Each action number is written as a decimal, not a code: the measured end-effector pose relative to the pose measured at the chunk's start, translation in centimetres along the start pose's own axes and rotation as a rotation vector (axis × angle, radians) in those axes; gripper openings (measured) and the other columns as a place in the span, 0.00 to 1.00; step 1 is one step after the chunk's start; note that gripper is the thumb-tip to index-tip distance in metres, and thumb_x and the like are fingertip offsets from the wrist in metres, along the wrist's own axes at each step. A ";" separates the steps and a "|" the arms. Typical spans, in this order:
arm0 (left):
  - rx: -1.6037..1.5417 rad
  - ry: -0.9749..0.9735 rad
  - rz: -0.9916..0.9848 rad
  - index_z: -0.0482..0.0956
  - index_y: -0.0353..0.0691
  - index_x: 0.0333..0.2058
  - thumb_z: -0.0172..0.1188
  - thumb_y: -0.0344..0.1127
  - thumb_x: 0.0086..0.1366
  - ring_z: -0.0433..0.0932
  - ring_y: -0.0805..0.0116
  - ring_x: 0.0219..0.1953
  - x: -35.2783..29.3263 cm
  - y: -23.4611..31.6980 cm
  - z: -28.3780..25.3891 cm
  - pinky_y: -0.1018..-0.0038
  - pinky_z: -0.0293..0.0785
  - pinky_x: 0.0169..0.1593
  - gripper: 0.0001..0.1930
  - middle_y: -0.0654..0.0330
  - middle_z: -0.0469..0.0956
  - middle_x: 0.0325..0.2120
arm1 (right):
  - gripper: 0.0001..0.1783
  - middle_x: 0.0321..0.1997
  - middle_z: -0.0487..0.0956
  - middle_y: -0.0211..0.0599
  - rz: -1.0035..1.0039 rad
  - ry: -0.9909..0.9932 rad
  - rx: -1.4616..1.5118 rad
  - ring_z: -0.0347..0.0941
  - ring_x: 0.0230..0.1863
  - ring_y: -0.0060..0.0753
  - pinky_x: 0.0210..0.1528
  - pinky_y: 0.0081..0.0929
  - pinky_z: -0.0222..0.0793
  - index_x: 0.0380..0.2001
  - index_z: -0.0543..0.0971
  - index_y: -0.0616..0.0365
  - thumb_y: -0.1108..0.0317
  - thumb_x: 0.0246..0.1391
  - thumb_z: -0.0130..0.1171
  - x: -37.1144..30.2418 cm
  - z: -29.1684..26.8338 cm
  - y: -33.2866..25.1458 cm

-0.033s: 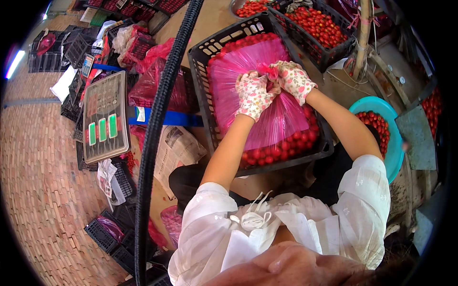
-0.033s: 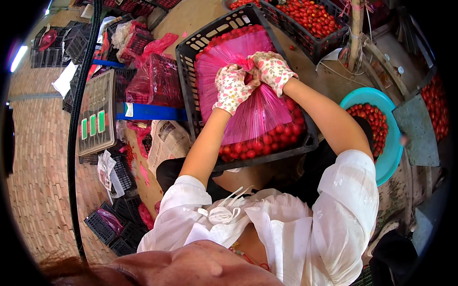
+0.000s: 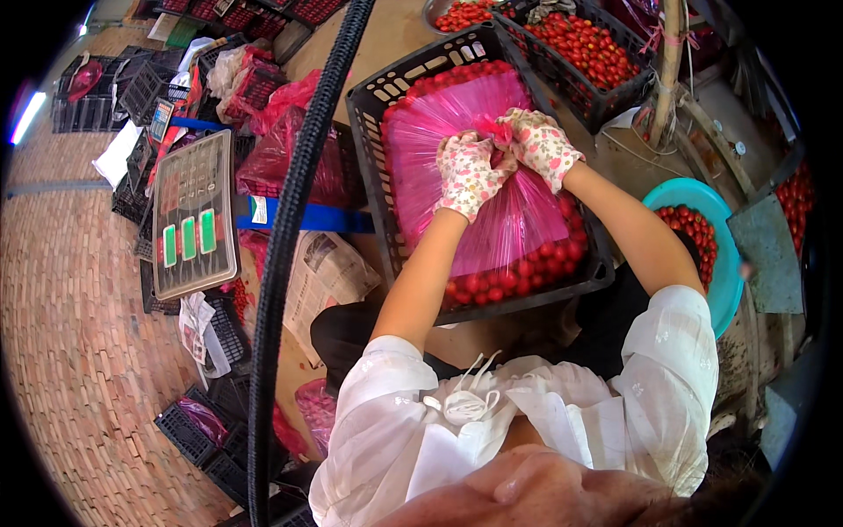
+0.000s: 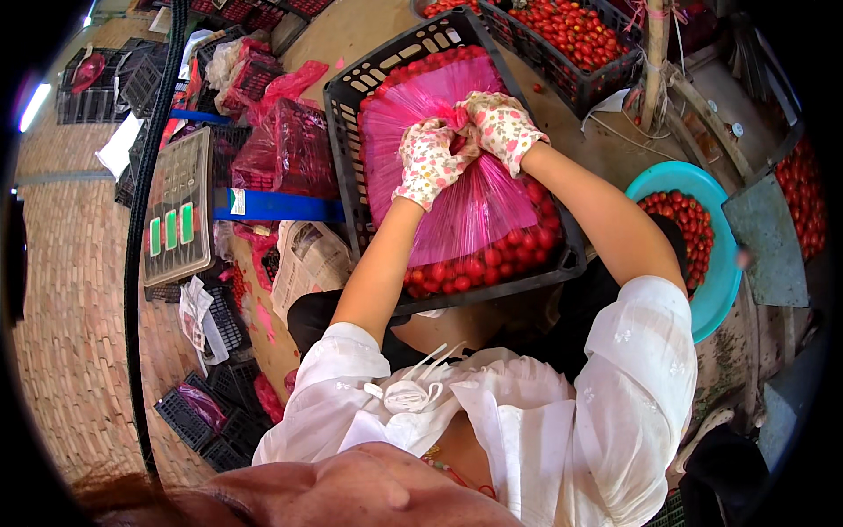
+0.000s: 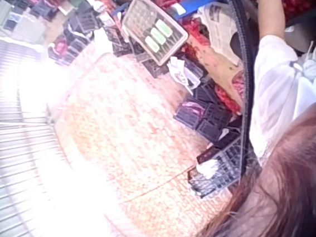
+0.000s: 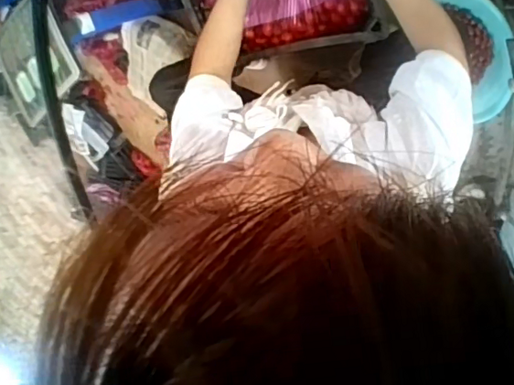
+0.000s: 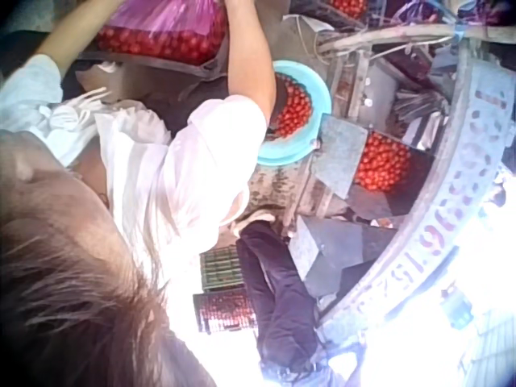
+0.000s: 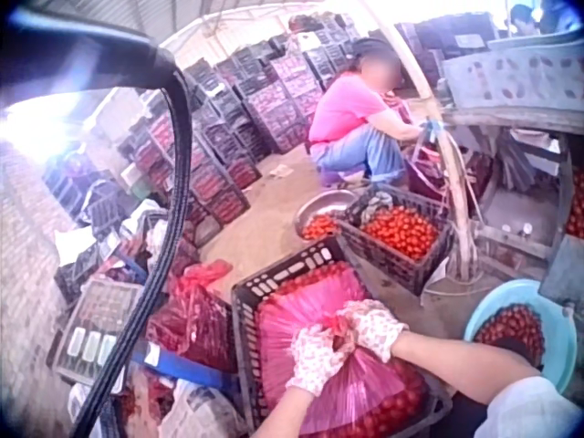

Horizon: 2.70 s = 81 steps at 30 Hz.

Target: The person ties a plastic bag full of small red tomatoes inside a crate, places a new liner in an empty crate, and then pours more tomatoes from a blue bowl into the new crate before sorting them by hand.

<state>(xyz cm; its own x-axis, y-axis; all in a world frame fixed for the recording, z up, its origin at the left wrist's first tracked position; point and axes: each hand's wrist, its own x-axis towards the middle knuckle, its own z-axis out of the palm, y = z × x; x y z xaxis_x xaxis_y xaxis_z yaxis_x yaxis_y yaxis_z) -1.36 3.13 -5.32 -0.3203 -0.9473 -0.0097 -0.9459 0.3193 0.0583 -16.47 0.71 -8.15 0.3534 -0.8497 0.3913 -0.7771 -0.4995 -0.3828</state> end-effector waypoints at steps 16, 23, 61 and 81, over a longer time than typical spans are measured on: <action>0.020 0.013 0.076 0.71 0.46 0.46 0.50 0.49 0.48 0.63 0.60 0.55 -2.0 -1.5 0.8 0.52 0.49 0.57 0.26 0.57 0.71 0.46 | 0.17 0.39 0.76 0.40 0.090 -0.247 0.108 0.71 0.43 0.40 0.45 0.34 0.65 0.38 0.76 0.53 0.56 0.46 0.56 2.5 1.1 -1.0; -0.113 0.355 0.023 0.77 0.46 0.25 0.53 0.43 0.46 0.71 0.65 0.38 -2.9 -2.1 3.5 0.55 0.54 0.53 0.10 0.63 0.75 0.30 | 0.14 0.34 0.76 0.43 0.178 -0.341 0.340 0.73 0.37 0.41 0.37 0.27 0.68 0.33 0.74 0.59 0.70 0.39 0.62 3.3 3.8 -1.3; -0.391 0.272 0.095 0.65 0.43 0.49 0.53 0.37 0.56 0.70 0.66 0.48 -2.0 -4.6 3.6 0.58 0.48 0.59 0.21 0.58 0.72 0.44 | 0.27 0.41 0.75 0.41 0.125 -0.430 0.431 0.70 0.46 0.39 0.49 0.31 0.63 0.46 0.69 0.52 0.56 0.42 0.62 1.3 0.5 -1.0; -0.252 0.325 0.241 0.71 0.42 0.45 0.46 0.32 0.57 0.69 0.63 0.48 -9.3 -5.0 -0.2 0.69 0.60 0.53 0.16 0.56 0.68 0.48 | 0.18 0.44 0.72 0.45 0.312 0.008 0.115 0.66 0.49 0.45 0.50 0.34 0.62 0.41 0.71 0.55 0.60 0.48 0.54 -10.5 -7.4 2.9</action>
<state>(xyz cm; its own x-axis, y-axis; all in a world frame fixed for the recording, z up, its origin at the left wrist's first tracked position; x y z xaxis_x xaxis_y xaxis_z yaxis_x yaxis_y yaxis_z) 6.39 10.37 -5.32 -0.4580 -0.8195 0.3445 -0.7915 0.5524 0.2615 -26.27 9.46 -7.12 0.1030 -0.9637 0.2463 -0.7835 -0.2311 -0.5768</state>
